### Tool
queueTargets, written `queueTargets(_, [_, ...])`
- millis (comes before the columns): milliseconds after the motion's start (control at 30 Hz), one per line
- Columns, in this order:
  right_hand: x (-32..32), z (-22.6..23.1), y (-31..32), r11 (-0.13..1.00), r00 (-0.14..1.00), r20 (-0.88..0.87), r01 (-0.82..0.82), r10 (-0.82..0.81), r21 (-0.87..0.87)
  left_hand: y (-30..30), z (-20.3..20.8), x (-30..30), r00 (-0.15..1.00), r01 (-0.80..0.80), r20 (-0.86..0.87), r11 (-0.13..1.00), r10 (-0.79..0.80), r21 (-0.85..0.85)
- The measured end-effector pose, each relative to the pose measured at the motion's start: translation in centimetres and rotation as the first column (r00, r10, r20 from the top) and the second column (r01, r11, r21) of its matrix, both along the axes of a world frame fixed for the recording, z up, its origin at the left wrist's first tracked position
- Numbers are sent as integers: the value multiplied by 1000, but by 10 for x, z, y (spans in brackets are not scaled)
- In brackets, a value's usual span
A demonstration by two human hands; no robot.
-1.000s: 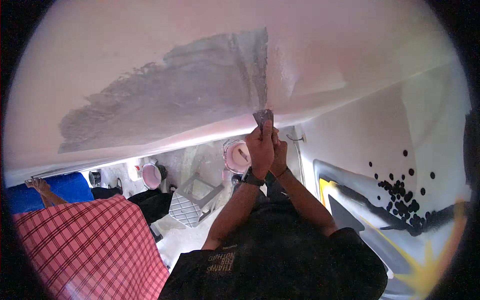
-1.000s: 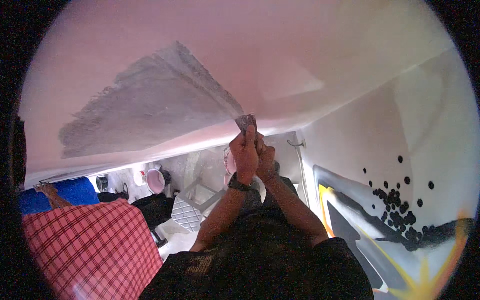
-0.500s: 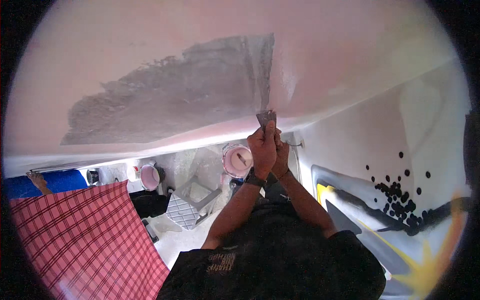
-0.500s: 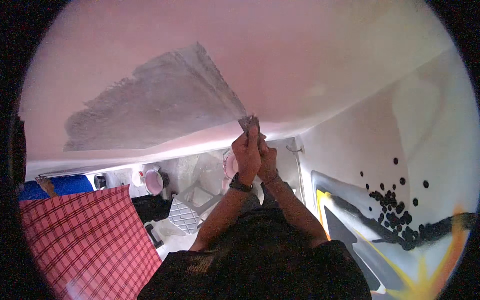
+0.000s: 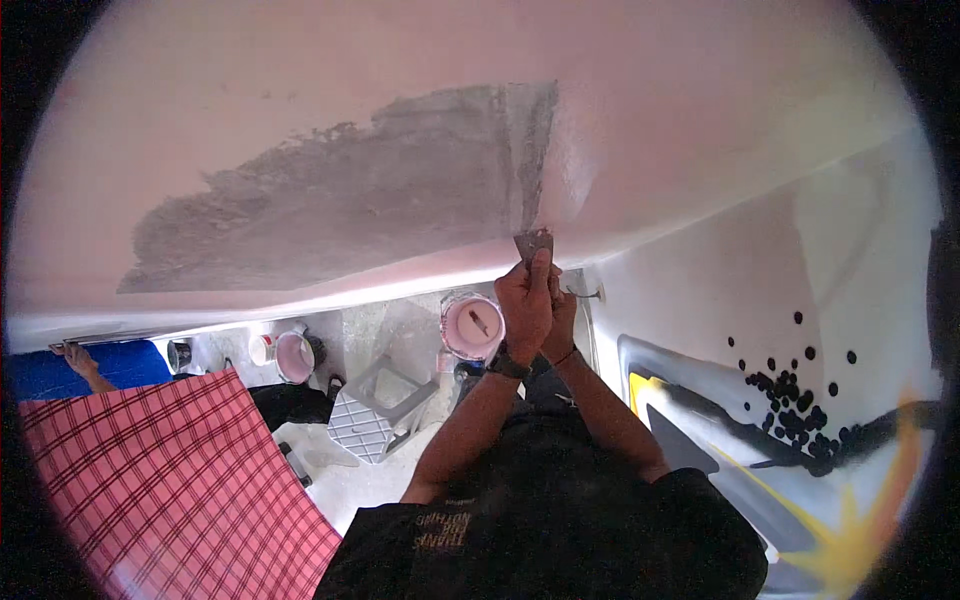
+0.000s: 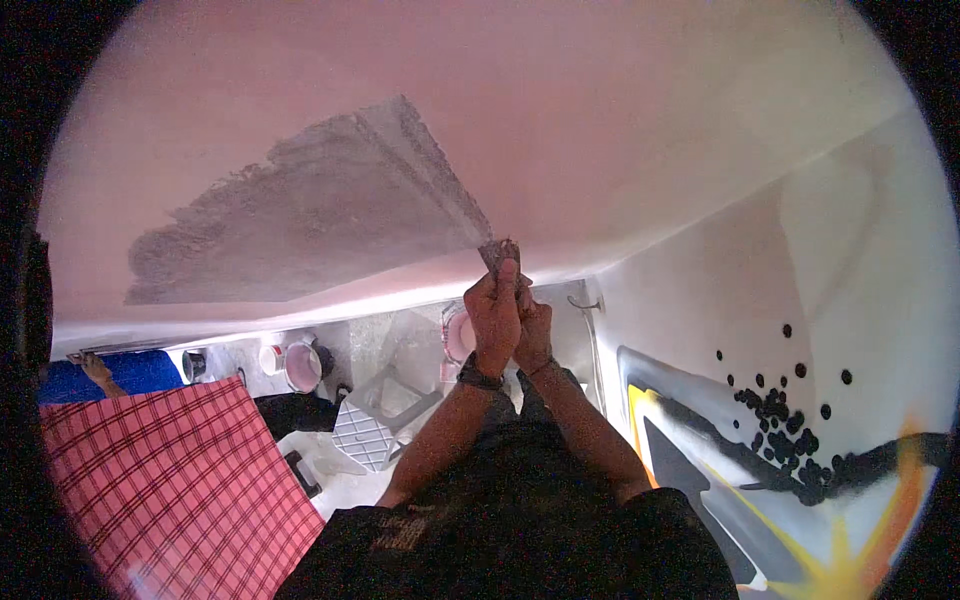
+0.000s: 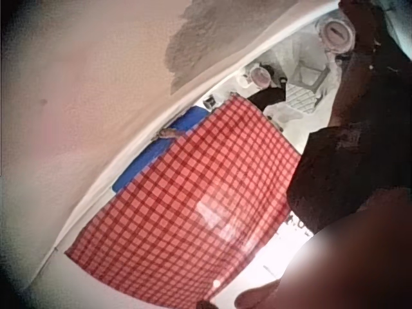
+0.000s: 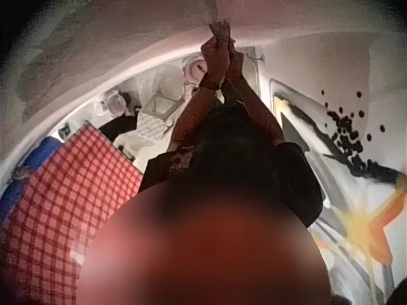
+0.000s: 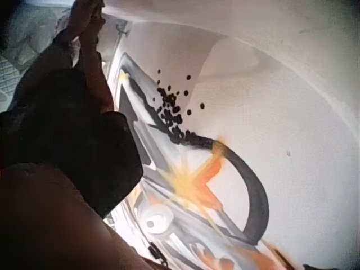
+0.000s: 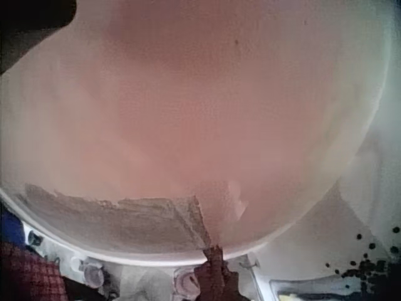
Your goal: Scraping a wall with a putty knife and applying paint or primer to a patched area.
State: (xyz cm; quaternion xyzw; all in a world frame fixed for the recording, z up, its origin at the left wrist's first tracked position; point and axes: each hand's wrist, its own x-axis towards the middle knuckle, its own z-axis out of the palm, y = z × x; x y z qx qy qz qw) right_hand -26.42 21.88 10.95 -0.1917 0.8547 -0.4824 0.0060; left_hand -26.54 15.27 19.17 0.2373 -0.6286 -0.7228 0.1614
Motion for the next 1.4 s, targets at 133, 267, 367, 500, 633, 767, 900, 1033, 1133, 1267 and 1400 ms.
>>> queueTargets(133, [1, -16, -5, 997, 987, 160, -17, 29, -74, 0, -6, -1, 1000, 2, 24, 997, -4, 79])
queueTargets(267, [0, -22, -8, 899, 971, 240, 108, -3, -425, -3, -9, -4, 999, 37, 17, 997, -39, 67])
queueTargets(367, [-2, -14, -7, 966, 978, 208, 37, 17, -254, -6, -7, -5, 998, 9, 58, 999, -11, 44])
queueTargets(500, [-11, -3, -7, 963, 987, 162, 48, -4, -265, -6, -5, -11, 1000, -4, -3, 1000, 4, 21])
queueTargets(633, [-15, 3, -10, 977, 957, 288, 21, 41, -212, -8, -7, -15, 994, 20, -107, 1000, -18, 14])
queueTargets(767, [-10, 10, -14, 996, 992, 99, 79, -74, -50, -12, -7, -10, 997, -7, -71, 998, 11, 60])
queueTargets(900, [-7, 16, -18, 983, 961, 275, 79, -30, -168, -16, -1, -7, 998, -4, -54, 994, 10, 110])
queueTargets(1033, [-9, 16, -25, 991, 1000, -15, 21, -23, -131, -21, 9, -8, 1000, -29, 14, 998, 28, 47])
queueTargets(1133, [-10, 14, -30, 999, 1000, 0, -2, 2, -51, -27, 16, -11, 998, -41, -41, 993, 46, 107])
queueTargets(1267, [-9, 17, -32, 1000, 997, 72, -7, 7, 10, -29, 23, -8, 998, -29, -48, 997, 32, 67])
queueTargets(1400, [-12, 26, -27, 997, 998, 56, 17, -12, -81, -27, 26, -10, 998, -15, -59, 1000, 16, 20])
